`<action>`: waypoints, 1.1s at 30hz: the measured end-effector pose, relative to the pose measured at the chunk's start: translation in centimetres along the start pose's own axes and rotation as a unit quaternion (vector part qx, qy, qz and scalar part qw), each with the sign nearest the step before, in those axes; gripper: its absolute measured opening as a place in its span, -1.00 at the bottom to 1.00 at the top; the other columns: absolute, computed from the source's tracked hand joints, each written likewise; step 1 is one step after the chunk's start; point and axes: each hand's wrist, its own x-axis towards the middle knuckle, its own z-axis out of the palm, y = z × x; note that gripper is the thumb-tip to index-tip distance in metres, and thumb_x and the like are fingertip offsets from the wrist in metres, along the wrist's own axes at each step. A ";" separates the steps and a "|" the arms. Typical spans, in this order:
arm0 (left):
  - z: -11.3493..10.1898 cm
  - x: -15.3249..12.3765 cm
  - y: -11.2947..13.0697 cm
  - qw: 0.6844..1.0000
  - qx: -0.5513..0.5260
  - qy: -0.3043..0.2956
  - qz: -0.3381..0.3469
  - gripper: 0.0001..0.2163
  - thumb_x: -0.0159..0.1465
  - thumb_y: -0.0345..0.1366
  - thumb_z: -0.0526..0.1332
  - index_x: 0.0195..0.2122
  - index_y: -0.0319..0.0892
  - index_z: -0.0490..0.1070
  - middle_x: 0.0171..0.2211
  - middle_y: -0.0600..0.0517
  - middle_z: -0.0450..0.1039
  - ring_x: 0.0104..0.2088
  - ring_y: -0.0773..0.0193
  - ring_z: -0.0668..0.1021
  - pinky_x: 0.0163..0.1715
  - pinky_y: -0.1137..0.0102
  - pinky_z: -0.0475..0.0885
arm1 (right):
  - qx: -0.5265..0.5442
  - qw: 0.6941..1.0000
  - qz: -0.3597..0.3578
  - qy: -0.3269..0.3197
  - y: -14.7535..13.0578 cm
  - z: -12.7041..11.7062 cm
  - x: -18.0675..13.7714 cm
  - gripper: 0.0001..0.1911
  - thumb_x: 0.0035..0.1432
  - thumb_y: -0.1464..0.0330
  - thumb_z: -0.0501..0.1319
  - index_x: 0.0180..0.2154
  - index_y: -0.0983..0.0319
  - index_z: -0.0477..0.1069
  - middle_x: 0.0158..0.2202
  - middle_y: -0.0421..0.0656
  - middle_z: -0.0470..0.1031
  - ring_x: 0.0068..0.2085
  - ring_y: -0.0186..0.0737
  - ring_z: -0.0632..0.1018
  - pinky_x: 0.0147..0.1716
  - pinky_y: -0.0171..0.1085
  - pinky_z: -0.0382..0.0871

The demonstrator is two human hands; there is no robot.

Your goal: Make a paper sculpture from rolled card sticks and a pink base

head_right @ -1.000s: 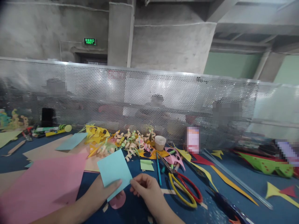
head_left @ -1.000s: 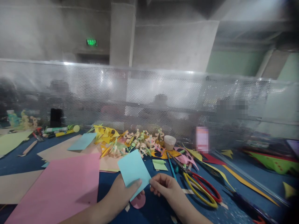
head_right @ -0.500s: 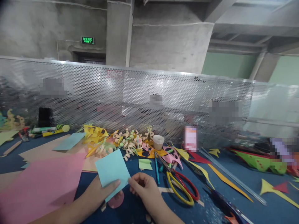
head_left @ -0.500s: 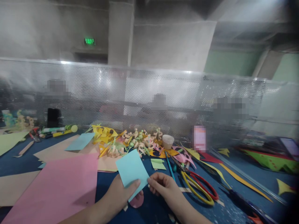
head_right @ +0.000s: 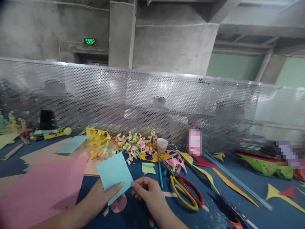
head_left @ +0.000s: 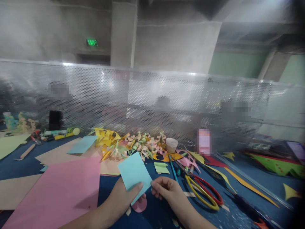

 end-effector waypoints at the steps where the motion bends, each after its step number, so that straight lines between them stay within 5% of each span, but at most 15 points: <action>1: 0.0 -0.1 0.1 1.000 0.003 -0.005 -0.007 -0.69 0.08 -0.07 0.12 -0.47 -0.26 0.39 -0.60 0.00 0.45 -0.63 0.29 0.46 -0.70 0.49 0.32 | -0.003 1.000 0.000 0.001 -0.1 0.0 0.0 -0.59 -0.18 0.04 0.27 -0.57 0.28 0.34 -0.64 -0.23 0.42 -0.60 -0.40 0.35 -0.58 -0.39 0.16; 13: 0.1 -0.5 1.0 0.998 0.042 -0.026 -0.024 -0.67 0.07 -0.04 0.09 -0.50 -0.26 0.39 -0.62 -0.01 0.44 -0.66 0.31 0.42 -0.79 0.53 0.21 | -0.008 1.000 -0.026 -0.002 -0.1 0.1 -0.2 -0.58 -0.21 0.08 0.31 -0.62 0.23 0.19 -0.72 -0.36 0.20 -0.63 -0.46 0.19 -0.60 -0.40 0.01; 19: 0.0 0.2 0.0 1.000 -0.014 0.005 0.014 -0.70 0.05 -0.06 0.14 -0.47 -0.24 0.38 -0.62 0.00 0.46 -0.58 0.24 0.49 -0.55 0.40 0.41 | 0.042 0.999 -0.012 -0.012 -0.3 -0.1 -0.2 -0.58 -0.09 0.02 0.19 -0.53 0.28 0.34 -0.61 -0.24 0.36 -0.57 -0.40 0.32 -0.56 -0.39 0.14; 33: -0.1 0.2 -0.3 1.000 0.015 0.003 0.010 -0.70 0.08 -0.08 0.12 -0.46 -0.27 0.39 -0.60 -0.03 0.48 -0.60 0.24 0.49 -0.57 0.40 0.39 | -0.014 1.000 -0.012 -0.016 -0.2 -0.2 -0.2 -0.62 -0.15 0.06 0.26 -0.49 0.28 0.40 -0.59 -0.22 0.43 -0.57 -0.38 0.37 -0.55 -0.38 0.21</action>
